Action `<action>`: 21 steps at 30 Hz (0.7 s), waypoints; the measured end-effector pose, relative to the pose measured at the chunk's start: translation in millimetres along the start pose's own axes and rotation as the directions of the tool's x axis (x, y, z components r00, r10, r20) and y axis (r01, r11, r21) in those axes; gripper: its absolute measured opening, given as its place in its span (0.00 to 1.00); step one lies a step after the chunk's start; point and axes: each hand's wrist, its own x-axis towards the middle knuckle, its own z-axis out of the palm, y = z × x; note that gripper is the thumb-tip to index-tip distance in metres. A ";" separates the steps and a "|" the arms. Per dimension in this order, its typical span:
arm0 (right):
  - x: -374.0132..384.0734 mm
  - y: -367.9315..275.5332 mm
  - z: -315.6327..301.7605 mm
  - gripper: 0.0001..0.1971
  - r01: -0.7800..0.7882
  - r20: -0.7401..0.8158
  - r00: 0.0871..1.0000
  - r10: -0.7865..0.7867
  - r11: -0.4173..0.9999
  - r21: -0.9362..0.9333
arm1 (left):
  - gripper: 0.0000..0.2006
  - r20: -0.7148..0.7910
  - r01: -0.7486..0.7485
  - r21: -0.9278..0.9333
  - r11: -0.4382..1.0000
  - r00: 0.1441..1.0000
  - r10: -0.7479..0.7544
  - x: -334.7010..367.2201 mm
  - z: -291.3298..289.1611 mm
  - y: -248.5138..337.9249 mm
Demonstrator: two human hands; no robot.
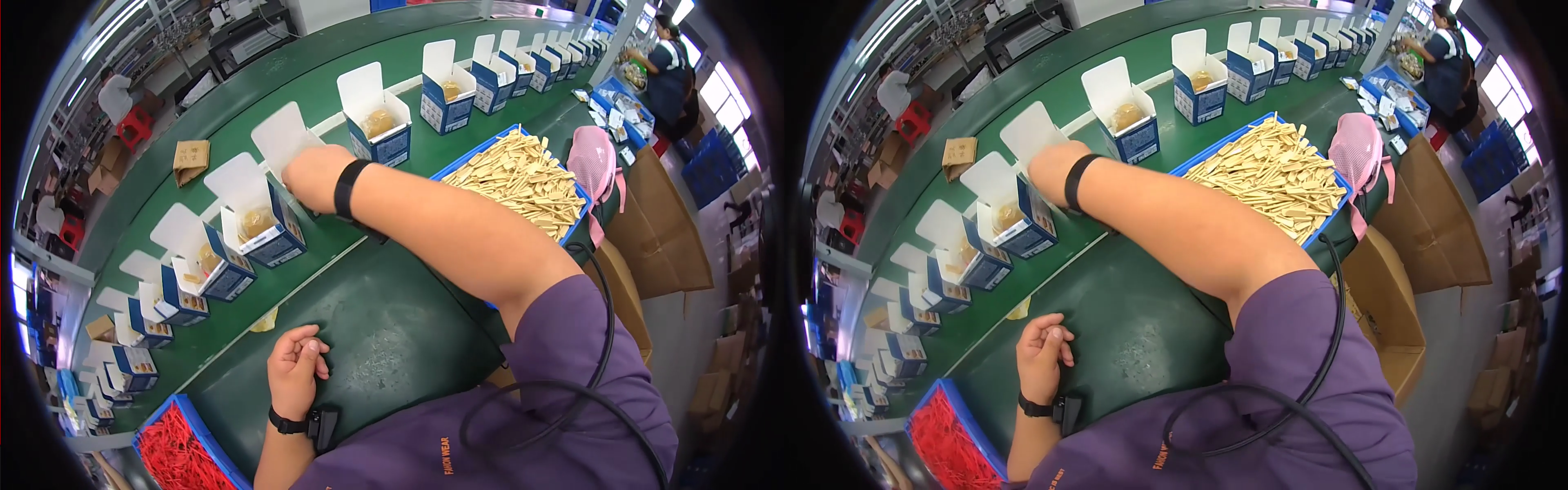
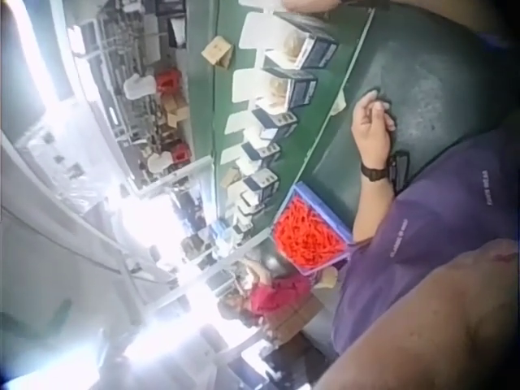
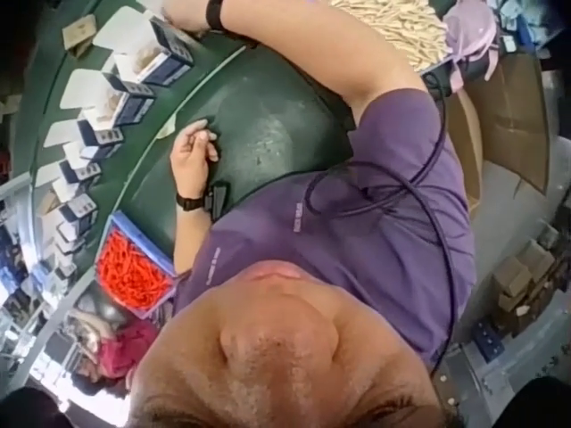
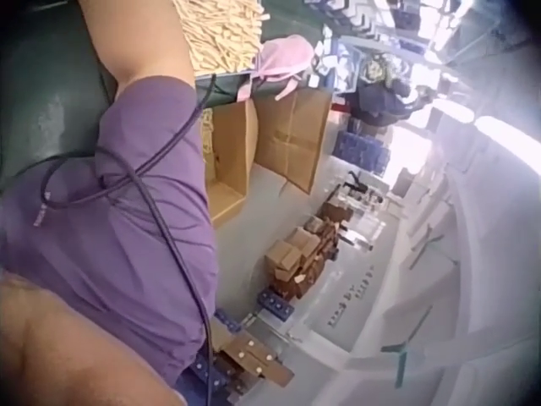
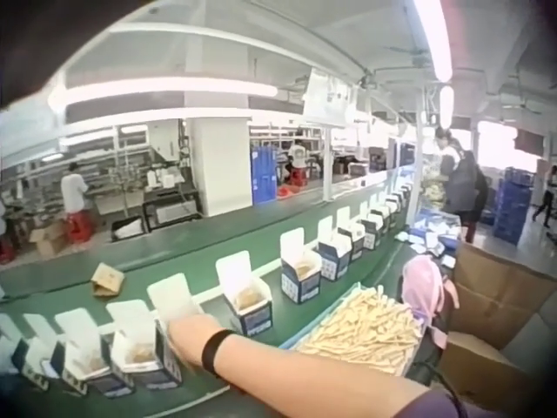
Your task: The person picks up a red stick and a wooden stick, joins them together, and places the assembly into a box on a conveyor belt, repeating the process multiple times.
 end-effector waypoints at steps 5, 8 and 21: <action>-45.9 -26.3 -16.2 0.14 0.064 -0.341 0.935 0.096 0.900 0.432 | 0.11 -0.036 0.085 -0.044 0.995 0.996 -0.087 -14.8 -58.6 -21.1; -108.4 -9.4 -16.2 0.12 -0.294 -0.153 0.924 0.351 0.907 0.303 | 0.11 0.009 0.091 0.067 0.994 0.996 -0.092 -13.9 -88.7 -36.2; -208.1 -66.4 -2.1 0.12 -0.516 0.092 0.840 0.535 0.840 -0.170 | 0.11 0.202 0.082 -0.076 0.994 0.977 -0.065 -81.6 -170.4 -20.6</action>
